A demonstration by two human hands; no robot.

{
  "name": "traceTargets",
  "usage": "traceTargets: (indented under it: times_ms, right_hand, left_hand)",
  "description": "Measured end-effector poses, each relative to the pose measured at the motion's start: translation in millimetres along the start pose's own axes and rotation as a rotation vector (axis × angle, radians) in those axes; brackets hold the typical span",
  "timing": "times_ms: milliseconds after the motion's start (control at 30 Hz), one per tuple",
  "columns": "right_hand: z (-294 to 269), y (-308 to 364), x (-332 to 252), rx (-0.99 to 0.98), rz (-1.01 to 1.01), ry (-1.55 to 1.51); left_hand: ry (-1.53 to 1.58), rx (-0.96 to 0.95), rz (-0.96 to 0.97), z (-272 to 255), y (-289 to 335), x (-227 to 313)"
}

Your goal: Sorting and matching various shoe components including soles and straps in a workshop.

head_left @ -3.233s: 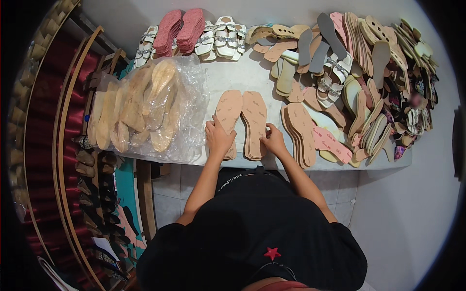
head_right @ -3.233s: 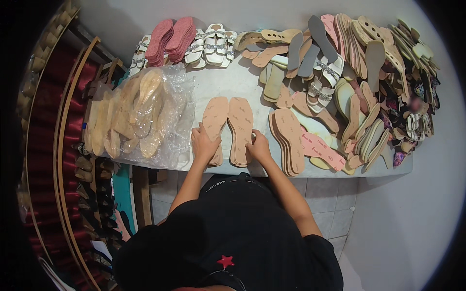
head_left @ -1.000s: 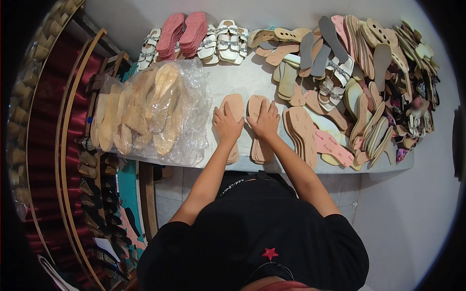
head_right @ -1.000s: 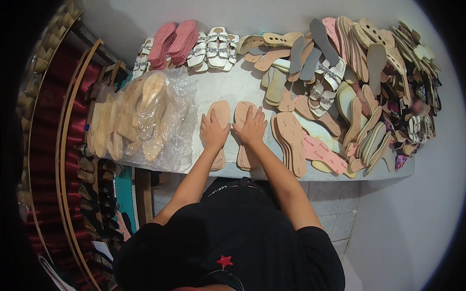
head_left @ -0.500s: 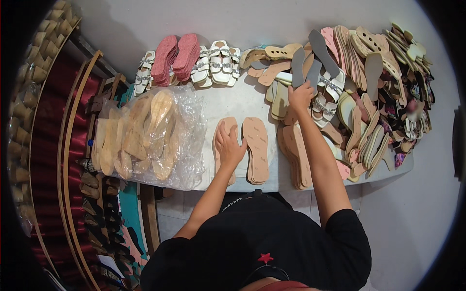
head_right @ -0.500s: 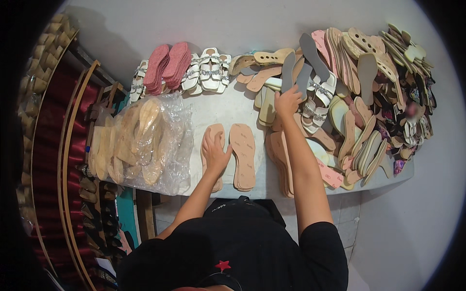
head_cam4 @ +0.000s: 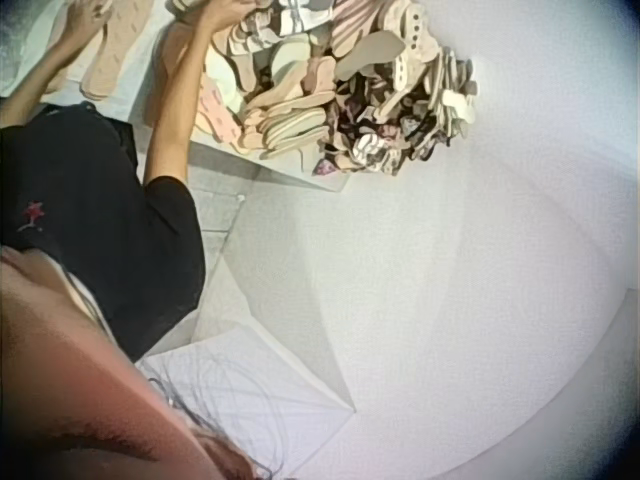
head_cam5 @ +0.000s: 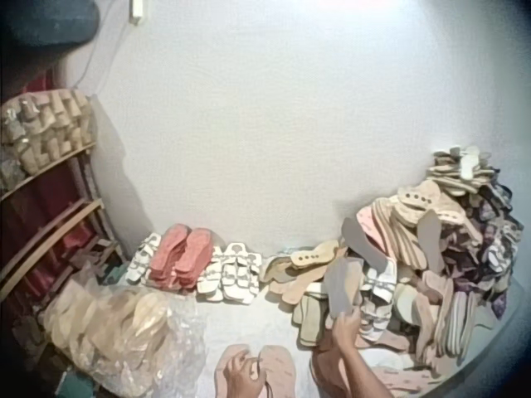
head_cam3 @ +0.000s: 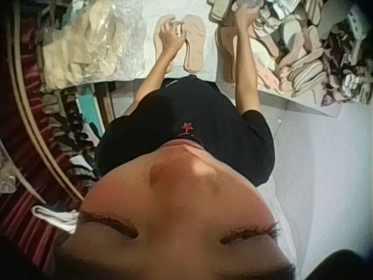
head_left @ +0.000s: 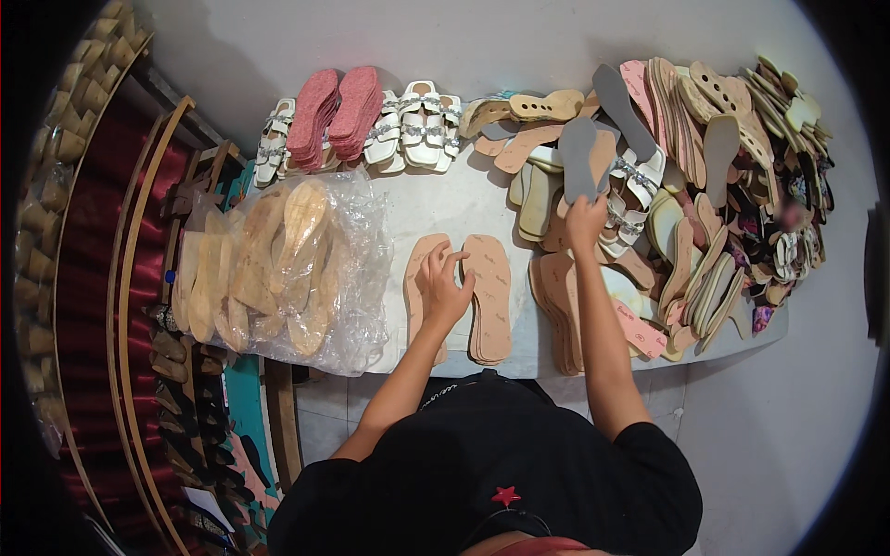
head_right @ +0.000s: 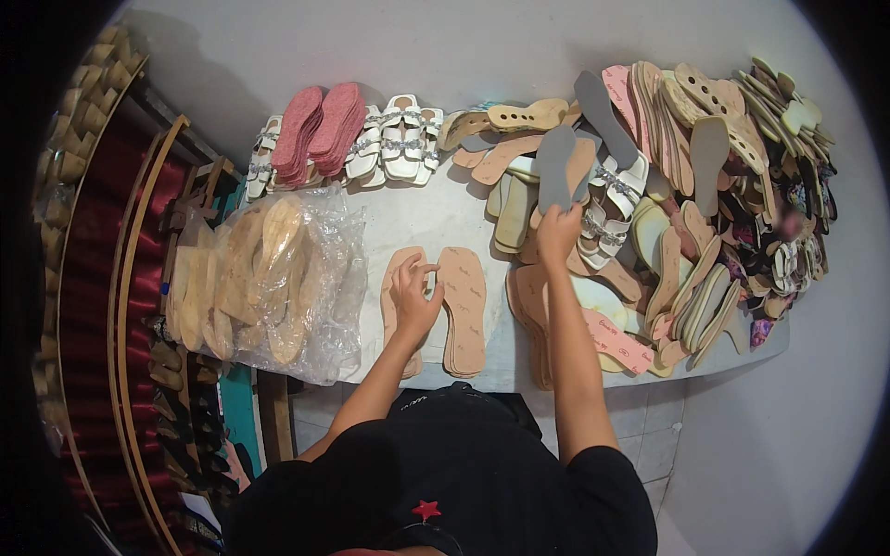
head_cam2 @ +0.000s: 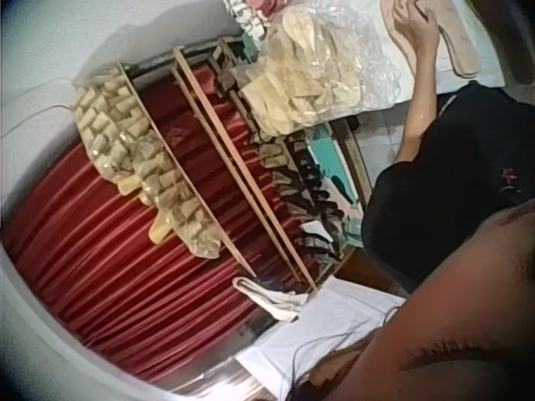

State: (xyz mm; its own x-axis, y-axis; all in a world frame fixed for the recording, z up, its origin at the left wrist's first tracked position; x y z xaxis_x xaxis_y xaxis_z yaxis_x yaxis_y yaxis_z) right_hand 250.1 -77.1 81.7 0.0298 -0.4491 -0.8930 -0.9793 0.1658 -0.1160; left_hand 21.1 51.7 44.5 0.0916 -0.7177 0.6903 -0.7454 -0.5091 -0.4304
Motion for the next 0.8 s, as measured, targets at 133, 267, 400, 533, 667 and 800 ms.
traceTargets:
  times_ms: [133, 267, 400, 533, 667, 800]
  right_hand:
    - [-19, 70, 23, -0.205, 0.010, -0.228]
    - [-23, 134, 40, -0.621, 0.175, -0.405]
    - [-21, 173, 38, -0.984, 0.352, -0.564]
    - [-14, 182, 53, -1.106, 0.654, -0.759]
    - [-31, 187, 23, -1.322, 0.708, -0.829]
    - [-22, 194, 34, -1.124, 0.645, -0.757]
  left_hand:
    - [0.542, -0.046, -0.157, 18, -14, -5]
    - [1.048, -0.175, -0.440, 30, -26, 4]
    - [0.954, -0.124, -0.396, 33, -22, 0]
    - [0.848, -0.038, -0.199, 19, -15, 7]
    - [0.933, -0.120, -0.470, -10, -5, 24]
    - [1.018, -0.028, -0.378, -4, 9, 0]
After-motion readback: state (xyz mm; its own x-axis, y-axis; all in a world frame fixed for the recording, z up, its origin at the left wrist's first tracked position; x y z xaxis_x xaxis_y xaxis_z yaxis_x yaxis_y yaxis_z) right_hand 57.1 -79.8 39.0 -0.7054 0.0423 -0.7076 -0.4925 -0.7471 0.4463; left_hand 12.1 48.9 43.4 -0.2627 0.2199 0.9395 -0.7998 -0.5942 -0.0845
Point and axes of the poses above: each hand's wrist, its own y-axis away from the middle knuckle, its own z-axis out of the palm, x = y × z, the point moved 2 cm from there along -y, towards the middle knuckle, and after that the axes turned 12 degrees about z, right-handed, at the moved point
